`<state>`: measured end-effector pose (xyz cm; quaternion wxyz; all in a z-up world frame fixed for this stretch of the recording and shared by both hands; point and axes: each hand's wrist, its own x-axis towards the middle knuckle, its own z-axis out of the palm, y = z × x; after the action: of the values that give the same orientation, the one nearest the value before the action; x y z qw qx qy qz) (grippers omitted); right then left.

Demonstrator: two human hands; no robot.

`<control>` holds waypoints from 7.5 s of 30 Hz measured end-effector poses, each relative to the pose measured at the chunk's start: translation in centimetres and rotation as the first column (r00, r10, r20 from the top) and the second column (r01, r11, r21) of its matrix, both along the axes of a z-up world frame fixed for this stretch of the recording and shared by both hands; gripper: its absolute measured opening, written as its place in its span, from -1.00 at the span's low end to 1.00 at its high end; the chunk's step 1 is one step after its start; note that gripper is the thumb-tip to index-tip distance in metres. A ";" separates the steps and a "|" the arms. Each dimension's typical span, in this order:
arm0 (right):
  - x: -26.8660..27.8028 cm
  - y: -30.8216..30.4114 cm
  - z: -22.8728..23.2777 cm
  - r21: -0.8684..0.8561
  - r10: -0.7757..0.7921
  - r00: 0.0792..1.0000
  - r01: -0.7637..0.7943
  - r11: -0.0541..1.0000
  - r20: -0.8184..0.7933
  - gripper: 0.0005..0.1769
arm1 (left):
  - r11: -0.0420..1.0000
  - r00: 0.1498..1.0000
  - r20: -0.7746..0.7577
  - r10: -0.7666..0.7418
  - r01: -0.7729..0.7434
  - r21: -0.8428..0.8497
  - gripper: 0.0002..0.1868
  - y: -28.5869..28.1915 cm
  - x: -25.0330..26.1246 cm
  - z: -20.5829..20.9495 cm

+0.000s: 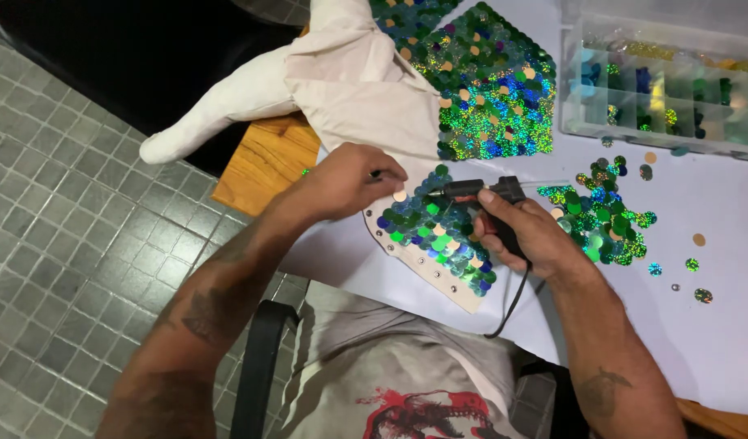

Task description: Decorating a white fabric garment by gluing green and blue sequins using a hot glue gun

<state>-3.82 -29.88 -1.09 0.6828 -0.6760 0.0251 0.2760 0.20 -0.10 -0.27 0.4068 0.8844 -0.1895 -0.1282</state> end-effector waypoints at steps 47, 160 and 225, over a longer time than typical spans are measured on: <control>1.6 6.5 8.2 -0.666 0.168 0.985 -0.149 0.730 -0.035 -0.39 | 0.960 0.927 -0.257 0.274 -0.280 0.015 -0.86 -0.5 -0.9 1.0; 1.3 0.1 0.8 -0.187 -0.119 0.992 0.124 0.975 0.035 -0.37 | 0.978 0.961 -0.195 0.194 -0.173 0.120 -0.86 -4.0 1.7 -1.4; 2.9 2.5 4.5 -0.516 0.010 0.999 0.019 0.856 0.054 -0.39 | 0.980 0.983 -0.066 0.172 -0.164 0.116 -0.79 -2.8 2.3 -2.6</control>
<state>-0.90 -27.43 3.41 0.4776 -0.8415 0.0813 0.2391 2.49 -2.93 -2.89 0.3735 0.9129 -0.0913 -0.1372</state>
